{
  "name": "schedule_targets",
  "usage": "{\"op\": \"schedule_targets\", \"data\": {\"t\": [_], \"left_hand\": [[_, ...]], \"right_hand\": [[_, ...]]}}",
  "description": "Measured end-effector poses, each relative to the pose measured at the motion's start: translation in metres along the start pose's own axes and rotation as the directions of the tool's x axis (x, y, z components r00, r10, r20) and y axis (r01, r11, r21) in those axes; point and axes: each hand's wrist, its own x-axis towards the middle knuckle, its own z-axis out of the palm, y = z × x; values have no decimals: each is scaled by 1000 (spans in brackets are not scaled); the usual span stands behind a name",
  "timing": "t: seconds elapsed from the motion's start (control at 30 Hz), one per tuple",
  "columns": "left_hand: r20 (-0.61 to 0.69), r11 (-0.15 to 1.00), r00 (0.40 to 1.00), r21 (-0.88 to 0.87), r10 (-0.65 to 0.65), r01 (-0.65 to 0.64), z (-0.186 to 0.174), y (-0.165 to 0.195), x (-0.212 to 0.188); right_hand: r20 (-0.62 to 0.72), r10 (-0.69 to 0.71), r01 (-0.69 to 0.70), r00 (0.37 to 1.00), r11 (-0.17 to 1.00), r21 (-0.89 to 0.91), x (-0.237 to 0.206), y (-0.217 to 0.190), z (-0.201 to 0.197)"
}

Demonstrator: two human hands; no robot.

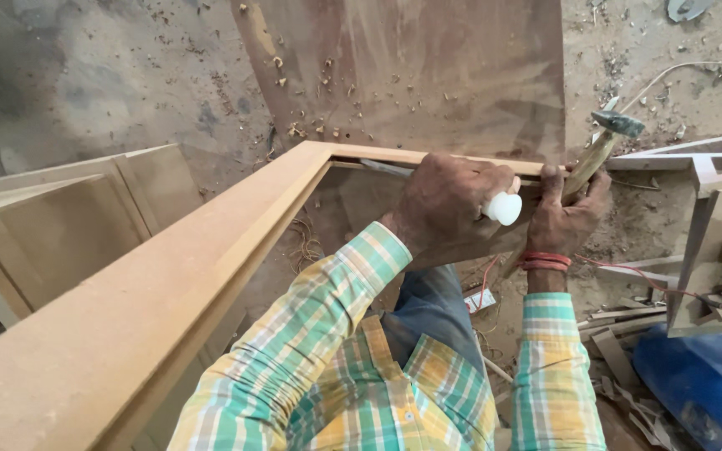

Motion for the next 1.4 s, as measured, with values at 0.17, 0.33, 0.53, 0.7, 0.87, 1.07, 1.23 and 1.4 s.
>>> {"op": "schedule_targets", "data": {"t": [0.17, 0.33, 0.53, 0.7, 0.87, 1.07, 1.23, 1.4], "left_hand": [[70, 998, 997, -57, 20, -16, 10, 4, -10], [85, 982, 990, -162, 110, -96, 20, 32, -21], [59, 985, 992, -141, 107, -98, 3, 30, -30], [75, 990, 995, -126, 66, -56, -7, 16, -29], [27, 990, 998, -133, 51, -47, -13, 10, -27], [-83, 988, 997, -156, 1, -14, -22, 10, -22], [-60, 996, 997, -78, -55, 50, -29, 19, -13], [-62, 995, 997, -85, -54, 49, -35, 27, -4]], "right_hand": [[40, 58, -62, 998, 992, 107, 1, 8, 1], [40, 30, -34, 999, 995, 91, 3, 13, 4], [40, 116, -122, 992, 970, 212, -3, 11, 4], [47, 133, -139, 990, 976, 166, -6, 11, -1], [50, 132, -139, 990, 971, 197, -7, 16, -2], [49, 157, -164, 986, 962, 217, -9, 16, -3], [40, 130, -134, 991, 982, 130, -10, 14, -7], [42, 146, -151, 988, 973, 177, -10, 14, -9]]}}
